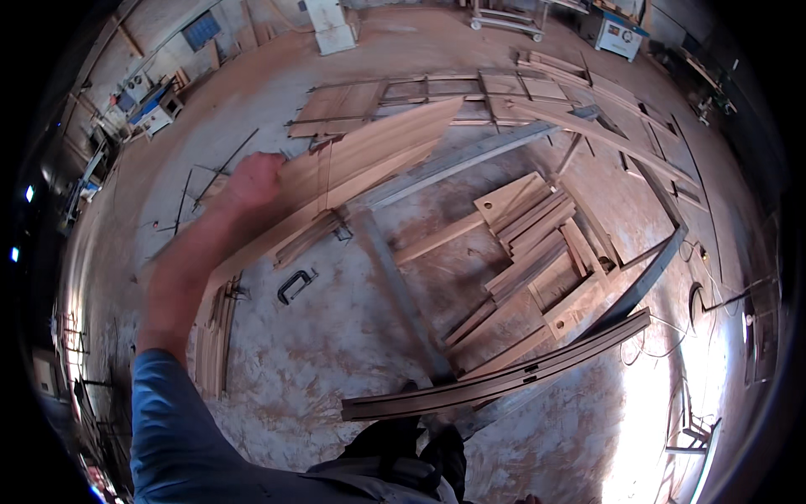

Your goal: The person assembles a wooden frame by hand, using a hammer to drive nails into pre-drilled holes. They handle multiple wooden planks and a hammer, moving between a workbench and the floor to position and secure the components.

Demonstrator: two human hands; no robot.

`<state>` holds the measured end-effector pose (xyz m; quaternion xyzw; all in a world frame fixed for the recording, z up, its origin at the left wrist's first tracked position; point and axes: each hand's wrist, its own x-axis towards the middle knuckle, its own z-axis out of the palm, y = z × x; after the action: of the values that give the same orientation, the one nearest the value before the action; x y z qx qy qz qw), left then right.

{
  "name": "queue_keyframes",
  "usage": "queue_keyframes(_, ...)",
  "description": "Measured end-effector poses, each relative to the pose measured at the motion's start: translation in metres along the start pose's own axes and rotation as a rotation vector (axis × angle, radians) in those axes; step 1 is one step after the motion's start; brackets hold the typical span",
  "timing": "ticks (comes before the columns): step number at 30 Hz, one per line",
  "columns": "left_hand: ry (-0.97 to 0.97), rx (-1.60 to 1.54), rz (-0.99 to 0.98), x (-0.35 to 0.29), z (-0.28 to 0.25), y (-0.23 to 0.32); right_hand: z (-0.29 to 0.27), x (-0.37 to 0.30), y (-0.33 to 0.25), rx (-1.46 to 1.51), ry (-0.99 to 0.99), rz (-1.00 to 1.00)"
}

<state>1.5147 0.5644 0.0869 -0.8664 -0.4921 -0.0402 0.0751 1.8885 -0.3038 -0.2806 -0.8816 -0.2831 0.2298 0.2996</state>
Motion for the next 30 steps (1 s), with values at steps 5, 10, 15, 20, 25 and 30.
queue_keyframes(5, -0.034, -0.102, -0.020, -0.031, -0.075, -0.001, -0.035, 0.128, -0.155, 0.459, -0.115, 0.619)
queue_keyframes(10, -0.017, -0.218, -0.037, -0.079, -0.141, 0.022, -0.075, 0.243, -0.373, 0.143, -0.071, -0.137)
queue_keyframes(15, -0.013, -0.261, 0.039, -0.129, -0.180, 0.079, -0.108, 0.288, -0.572, -0.212, 0.322, -1.049)
queue_keyframes(20, 0.048, -0.330, 0.122, -0.177, -0.182, 0.147, -0.139, 0.291, -0.631, -0.404, 0.364, -1.398)
queue_keyframes(25, -0.036, -0.325, 0.028, -0.217, -0.186, 0.206, -0.171, 0.295, -0.609, -0.570, 0.120, -1.365)
queue_keyframes(30, -0.141, -0.459, 0.114, -0.225, -0.179, 0.269, -0.213, 0.312, -0.555, -0.500, -0.103, -1.323)
